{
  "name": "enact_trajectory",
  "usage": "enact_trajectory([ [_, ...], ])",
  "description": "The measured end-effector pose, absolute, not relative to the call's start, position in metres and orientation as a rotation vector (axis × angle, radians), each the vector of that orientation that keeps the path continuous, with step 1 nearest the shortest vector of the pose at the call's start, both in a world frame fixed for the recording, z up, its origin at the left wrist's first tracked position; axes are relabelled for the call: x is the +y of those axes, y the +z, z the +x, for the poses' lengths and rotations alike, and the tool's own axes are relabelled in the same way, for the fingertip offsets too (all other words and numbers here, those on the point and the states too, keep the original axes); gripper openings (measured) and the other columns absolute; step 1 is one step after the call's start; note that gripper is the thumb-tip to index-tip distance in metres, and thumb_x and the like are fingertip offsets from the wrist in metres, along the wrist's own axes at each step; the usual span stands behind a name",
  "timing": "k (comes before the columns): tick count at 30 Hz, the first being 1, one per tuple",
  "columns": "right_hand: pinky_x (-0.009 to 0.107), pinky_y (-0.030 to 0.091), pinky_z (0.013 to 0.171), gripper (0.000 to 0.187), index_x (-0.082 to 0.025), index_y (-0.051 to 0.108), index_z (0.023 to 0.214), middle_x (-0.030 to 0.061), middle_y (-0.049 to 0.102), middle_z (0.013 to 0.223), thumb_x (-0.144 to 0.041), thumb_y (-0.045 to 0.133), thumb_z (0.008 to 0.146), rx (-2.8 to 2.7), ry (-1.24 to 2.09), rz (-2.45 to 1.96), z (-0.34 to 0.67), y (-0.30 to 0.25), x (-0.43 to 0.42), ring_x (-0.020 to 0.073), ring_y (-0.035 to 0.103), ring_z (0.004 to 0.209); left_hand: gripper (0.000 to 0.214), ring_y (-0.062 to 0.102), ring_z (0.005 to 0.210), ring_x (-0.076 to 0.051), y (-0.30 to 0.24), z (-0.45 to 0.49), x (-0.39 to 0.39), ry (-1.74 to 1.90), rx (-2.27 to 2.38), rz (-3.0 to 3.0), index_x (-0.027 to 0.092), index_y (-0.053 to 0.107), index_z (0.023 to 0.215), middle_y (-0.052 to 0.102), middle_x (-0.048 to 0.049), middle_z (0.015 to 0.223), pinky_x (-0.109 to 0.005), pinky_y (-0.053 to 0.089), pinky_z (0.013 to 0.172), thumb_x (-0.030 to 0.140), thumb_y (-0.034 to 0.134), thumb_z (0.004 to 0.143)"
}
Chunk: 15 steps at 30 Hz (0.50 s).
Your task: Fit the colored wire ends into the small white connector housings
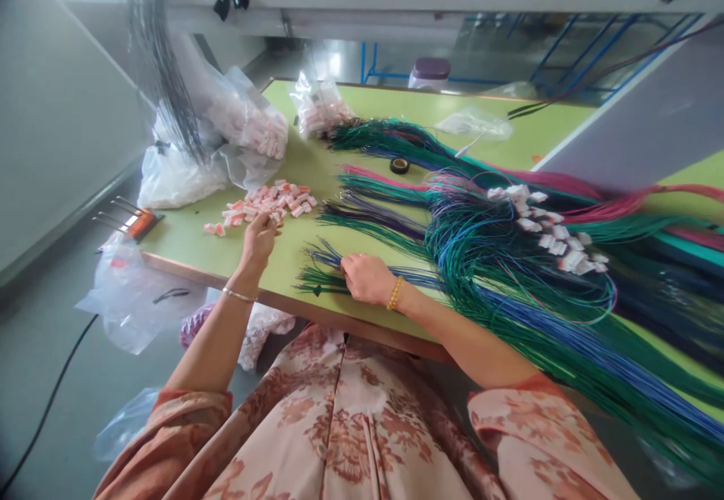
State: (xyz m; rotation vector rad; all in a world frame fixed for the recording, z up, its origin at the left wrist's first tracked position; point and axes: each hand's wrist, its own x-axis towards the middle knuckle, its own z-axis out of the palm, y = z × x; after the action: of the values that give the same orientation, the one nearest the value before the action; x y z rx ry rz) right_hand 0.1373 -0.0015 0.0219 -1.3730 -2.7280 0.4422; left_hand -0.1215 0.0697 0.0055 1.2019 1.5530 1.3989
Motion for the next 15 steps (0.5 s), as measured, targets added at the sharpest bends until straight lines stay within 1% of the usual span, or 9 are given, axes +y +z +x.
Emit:
enact_trajectory([
  [3, 0.026, 0.036, 0.060, 0.010, -0.018, 0.061, 0.088, 0.0033, 0.067, 0.074, -0.017, 0.053, 0.083, -2.520, 0.687, -1.329, 0.140, 0.027, 0.001, 0.0144, 0.054, 0.061, 0.028, 0.062, 0.075, -0.015, 0.009, -0.120, 0.051, 1.377, 1.280, 0.900, 0.023, 0.064, 0.101, 0.065, -0.0029, 0.082, -0.025, 0.045, 0.064, 0.024, 0.064, 0.073],
  [6, 0.023, 0.036, 0.058, 0.004, -0.019, 0.059, 0.080, -0.0023, 0.061, 0.063, -0.019, 0.055, 0.080, -2.327, 0.911, -1.219, 0.131, 0.034, 0.007, 0.0102, 0.049, 0.054, 0.026, 0.064, 0.075, -0.015, 0.011, -0.119, 0.032, 1.326, 1.114, 0.685, 0.021, 0.065, 0.096, 0.067, -0.0047, 0.084, -0.023, 0.045, 0.060, 0.021, 0.069, 0.070],
  [10, 0.021, 0.036, 0.056, 0.005, -0.018, 0.059, 0.078, -0.0033, 0.059, 0.063, -0.022, 0.056, 0.079, -2.166, 1.068, -1.066, 0.104, 0.041, 0.016, 0.0087, 0.048, 0.055, 0.023, 0.064, 0.078, -0.014, 0.009, -0.116, 0.012, 1.288, 1.010, 0.577, 0.017, 0.069, 0.093, 0.068, -0.0067, 0.084, -0.025, 0.050, 0.066, 0.016, 0.071, 0.070],
  [15, 0.021, 0.038, 0.056, 0.010, -0.017, 0.059, 0.077, -0.0030, 0.057, 0.064, -0.026, 0.056, 0.078, -2.014, 1.147, -0.996, 0.082, 0.041, 0.021, 0.0088, 0.046, 0.057, 0.023, 0.061, 0.073, -0.011, 0.008, -0.105, -0.007, 1.255, 0.932, 0.536, 0.016, 0.071, 0.095, 0.066, -0.0060, 0.084, -0.026, 0.052, 0.074, 0.016, 0.073, 0.072],
])
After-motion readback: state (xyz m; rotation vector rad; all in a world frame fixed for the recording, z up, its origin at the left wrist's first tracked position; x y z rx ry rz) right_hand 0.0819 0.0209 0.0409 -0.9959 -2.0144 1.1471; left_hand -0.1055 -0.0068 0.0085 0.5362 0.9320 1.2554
